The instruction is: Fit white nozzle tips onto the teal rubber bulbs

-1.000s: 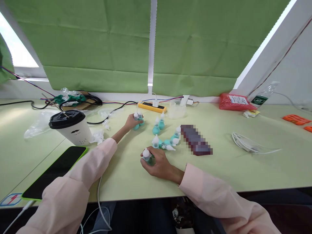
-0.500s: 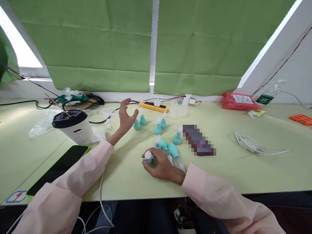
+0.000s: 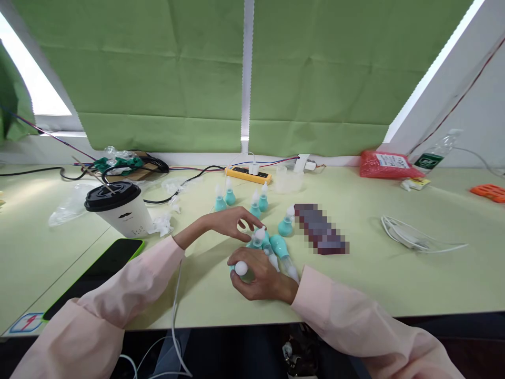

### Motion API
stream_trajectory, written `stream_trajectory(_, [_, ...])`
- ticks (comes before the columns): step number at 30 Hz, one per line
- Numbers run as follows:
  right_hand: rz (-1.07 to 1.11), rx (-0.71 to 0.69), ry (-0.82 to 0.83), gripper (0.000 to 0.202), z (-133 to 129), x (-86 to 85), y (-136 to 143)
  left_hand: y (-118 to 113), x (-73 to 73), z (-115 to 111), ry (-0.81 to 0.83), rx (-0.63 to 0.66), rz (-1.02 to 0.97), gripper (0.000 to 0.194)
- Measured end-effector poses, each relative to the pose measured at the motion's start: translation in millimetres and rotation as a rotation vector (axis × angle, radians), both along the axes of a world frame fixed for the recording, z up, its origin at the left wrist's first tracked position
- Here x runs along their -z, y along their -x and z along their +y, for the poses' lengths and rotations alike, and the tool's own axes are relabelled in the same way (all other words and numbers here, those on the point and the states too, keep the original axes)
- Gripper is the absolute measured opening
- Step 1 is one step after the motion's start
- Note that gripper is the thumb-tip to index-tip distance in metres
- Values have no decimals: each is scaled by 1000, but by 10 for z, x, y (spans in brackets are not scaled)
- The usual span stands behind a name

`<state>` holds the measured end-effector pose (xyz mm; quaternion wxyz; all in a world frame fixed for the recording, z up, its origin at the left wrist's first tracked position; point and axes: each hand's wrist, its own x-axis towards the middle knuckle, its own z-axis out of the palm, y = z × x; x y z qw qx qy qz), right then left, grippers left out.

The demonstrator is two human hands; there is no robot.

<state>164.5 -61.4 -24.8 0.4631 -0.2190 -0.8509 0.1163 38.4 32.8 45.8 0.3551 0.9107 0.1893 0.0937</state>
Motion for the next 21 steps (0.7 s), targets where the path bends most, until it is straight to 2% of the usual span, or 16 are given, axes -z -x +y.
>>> stream_trajectory(4, [0, 5, 14, 26, 0, -10, 5, -19, 58, -19, 51, 3, -76, 21])
stream_trajectory(8, [6, 34, 35, 23, 1, -8, 11, 5, 121, -5, 105, 27, -87, 28])
stream_trajectory(10, [8, 42, 55, 23, 2, -2, 13, 26, 153, 39, 94, -10, -86, 33])
stream_trajectory(14, [7, 31, 59, 23, 9, 14, 13, 85, 271, 161, -195, -304, -5, 23])
stream_trajectory(15, [7, 31, 56, 22, 10, 17, 12, 96, 320, 181, -251, -340, 29, 20])
stream_trajectory(19, [-1, 38, 54, 23, 13, 27, 6, 89, 539, 180, -319, -366, 99, 19])
stream_trajectory(21, [0, 33, 57, 23, 15, 32, 4, 89, 594, 167, -351, -394, 123, 14])
